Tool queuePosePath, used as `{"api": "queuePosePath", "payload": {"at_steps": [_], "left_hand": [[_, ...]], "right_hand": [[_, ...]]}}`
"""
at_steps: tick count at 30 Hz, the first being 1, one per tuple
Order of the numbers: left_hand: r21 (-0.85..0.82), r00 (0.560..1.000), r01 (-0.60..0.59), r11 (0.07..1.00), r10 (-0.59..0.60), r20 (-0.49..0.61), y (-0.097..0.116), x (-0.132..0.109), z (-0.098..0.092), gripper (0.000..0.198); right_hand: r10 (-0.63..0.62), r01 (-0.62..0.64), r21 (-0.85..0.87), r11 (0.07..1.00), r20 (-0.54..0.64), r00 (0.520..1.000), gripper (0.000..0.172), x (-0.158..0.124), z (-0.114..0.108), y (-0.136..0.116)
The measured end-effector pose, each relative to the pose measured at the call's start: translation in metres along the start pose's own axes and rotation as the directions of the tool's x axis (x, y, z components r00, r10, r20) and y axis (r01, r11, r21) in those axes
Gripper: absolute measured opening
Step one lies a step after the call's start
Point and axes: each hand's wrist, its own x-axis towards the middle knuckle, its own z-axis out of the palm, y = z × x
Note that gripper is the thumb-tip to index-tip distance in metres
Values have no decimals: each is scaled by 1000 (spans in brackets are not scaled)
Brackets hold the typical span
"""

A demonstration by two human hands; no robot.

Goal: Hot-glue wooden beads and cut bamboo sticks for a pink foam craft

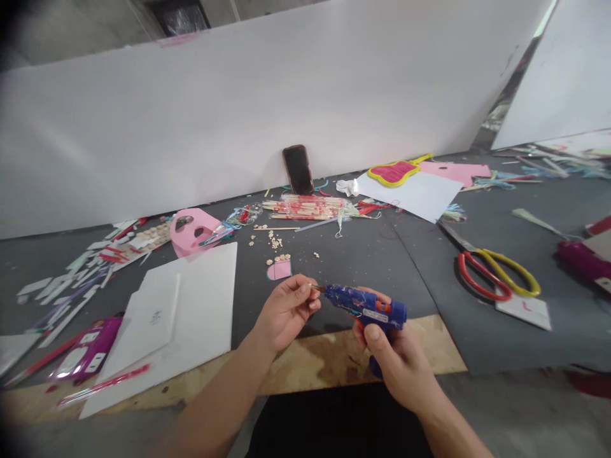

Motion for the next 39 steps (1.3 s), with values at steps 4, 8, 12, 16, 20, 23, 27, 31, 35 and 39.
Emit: {"api": "queuePosePath", "payload": {"at_steps": [4, 8, 12, 16, 20, 23, 27, 31, 35, 39], "left_hand": [[12, 1000, 5, 1000, -5, -11, 1, 0, 1, 22], [22, 1000, -13, 1000, 13, 0, 0, 0, -1, 20], [17, 1000, -28, 999, 27, 8, 0, 1, -1, 19], [-5, 999, -34, 999, 34, -29, 1, 1, -1, 21], [-28, 995, -61, 998, 58, -81, 4, 3, -2, 22], [-33, 991, -85, 996, 81, -109, 5, 4, -4, 23], [-37, 987, -104, 994, 98, -130, 6, 5, -5, 24], [-35, 984, -99, 994, 93, -150, 7, 5, -4, 25], [-31, 987, -78, 996, 73, -144, 8, 3, -2, 24], [-5, 989, -70, 998, 69, -128, 8, 2, -2, 24]], "right_hand": [[-41, 42, -41, 998, 16, 999, 46, 2, -3, 3], [-44, 44, -50, 998, 5, 999, 47, 1, -2, 4], [-10, 9, -36, 999, -12, 1000, 46, -1, 1, 2], [-47, 52, -127, 991, 39, 998, 43, 0, -3, -1], [-144, 124, -446, 886, -10, 989, 44, 17, -23, 4], [-221, 78, -817, 571, -62, 973, 54, 42, -47, 12], [-272, 144, -980, 135, 103, 957, 54, 71, -78, 22], [-378, 156, -987, 24, 136, 916, 45, 75, -78, 9], [-348, 502, -838, 216, 414, 841, 31, 73, -44, -6], [-187, 625, -682, 379, 605, 774, 31, 86, -11, 3]]}}
